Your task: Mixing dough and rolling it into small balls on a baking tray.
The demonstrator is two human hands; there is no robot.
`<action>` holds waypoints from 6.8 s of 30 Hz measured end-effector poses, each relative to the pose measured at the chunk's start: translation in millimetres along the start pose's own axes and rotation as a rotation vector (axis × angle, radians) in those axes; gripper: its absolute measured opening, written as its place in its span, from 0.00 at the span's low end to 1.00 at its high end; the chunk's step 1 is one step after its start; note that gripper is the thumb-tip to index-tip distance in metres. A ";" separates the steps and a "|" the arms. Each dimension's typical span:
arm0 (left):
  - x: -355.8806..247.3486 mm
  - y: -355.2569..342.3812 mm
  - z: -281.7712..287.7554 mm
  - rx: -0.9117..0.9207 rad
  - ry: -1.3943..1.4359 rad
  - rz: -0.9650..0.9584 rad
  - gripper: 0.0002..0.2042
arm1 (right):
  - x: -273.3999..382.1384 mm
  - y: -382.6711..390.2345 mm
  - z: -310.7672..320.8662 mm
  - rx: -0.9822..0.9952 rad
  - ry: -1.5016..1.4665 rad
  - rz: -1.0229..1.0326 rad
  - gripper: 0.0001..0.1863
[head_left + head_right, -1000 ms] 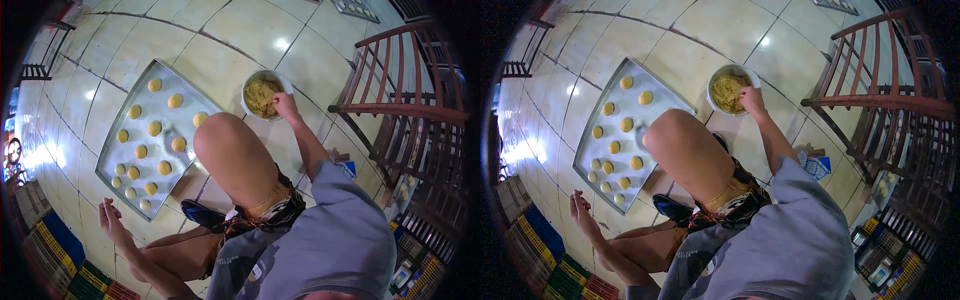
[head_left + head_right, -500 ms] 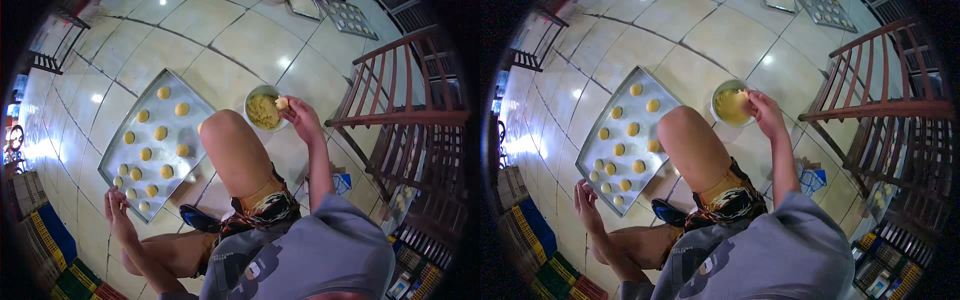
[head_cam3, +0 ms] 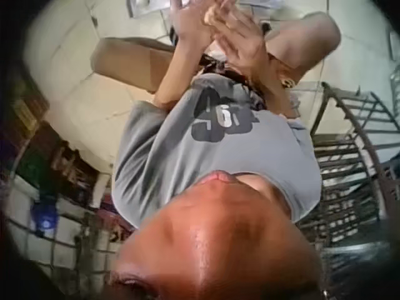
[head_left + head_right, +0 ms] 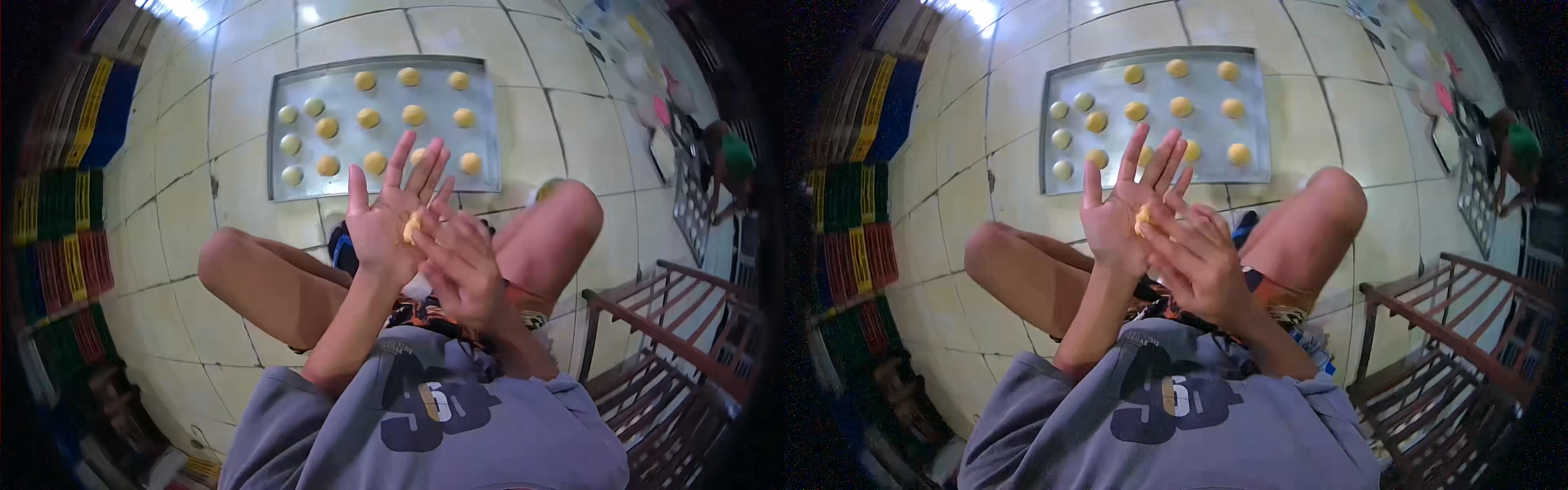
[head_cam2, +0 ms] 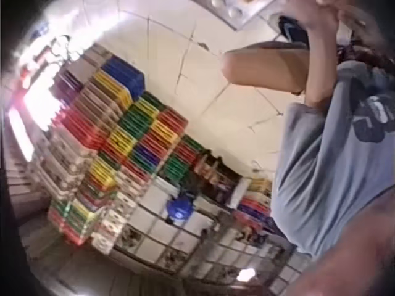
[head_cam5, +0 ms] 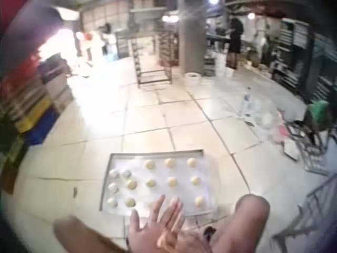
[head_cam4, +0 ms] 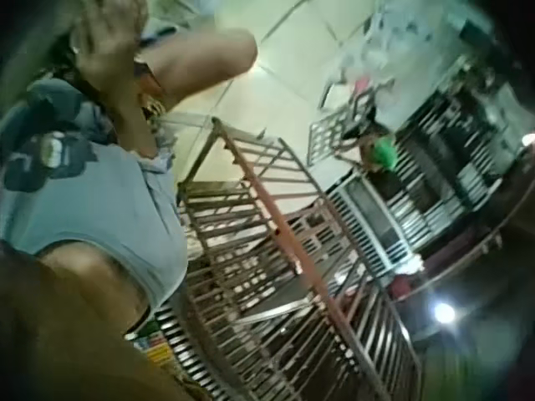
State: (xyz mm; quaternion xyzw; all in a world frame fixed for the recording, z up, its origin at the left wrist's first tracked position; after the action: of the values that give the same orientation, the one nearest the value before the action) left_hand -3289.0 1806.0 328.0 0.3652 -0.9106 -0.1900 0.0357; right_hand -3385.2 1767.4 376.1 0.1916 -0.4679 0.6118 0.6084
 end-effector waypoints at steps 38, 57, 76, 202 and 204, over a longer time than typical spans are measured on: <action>-26.9 36.2 9.5 0.087 0.084 -0.275 0.34 | -17.0 5.5 -14.2 -0.140 -0.032 -0.252 0.20; -222.0 -16.6 216.9 -1.033 -1.357 -0.615 0.23 | -104.9 40.7 -38.7 -0.159 -0.872 -1.179 0.18; -241.1 -49.5 294.2 -1.124 -1.552 -0.372 0.28 | -122.8 74.7 -39.7 -0.248 -0.722 -1.234 0.18; -22.4 94.6 38.6 -0.367 -0.703 -0.116 0.15 | -7.4 21.7 -31.1 -0.370 -0.698 -0.606 0.14; -23.0 96.1 41.8 -0.369 -0.677 -0.116 0.14 | -9.3 22.5 -32.2 -0.340 -0.623 -0.604 0.13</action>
State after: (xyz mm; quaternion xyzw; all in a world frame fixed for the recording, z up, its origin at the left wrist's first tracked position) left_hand -3343.3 1898.5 326.8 0.3201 -0.7992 -0.4623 -0.2123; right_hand -3393.6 1792.0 345.2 0.3913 -0.6452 0.2354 0.6125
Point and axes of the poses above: each hand's wrist, its own y-axis away from the middle knuckle, its own z-axis out of the back of the hand, x = y × z, the point moved 6 cm from there along -y, towards the middle knuckle, and after that the axes turned 8 degrees about -x, right-handed, at the moved point
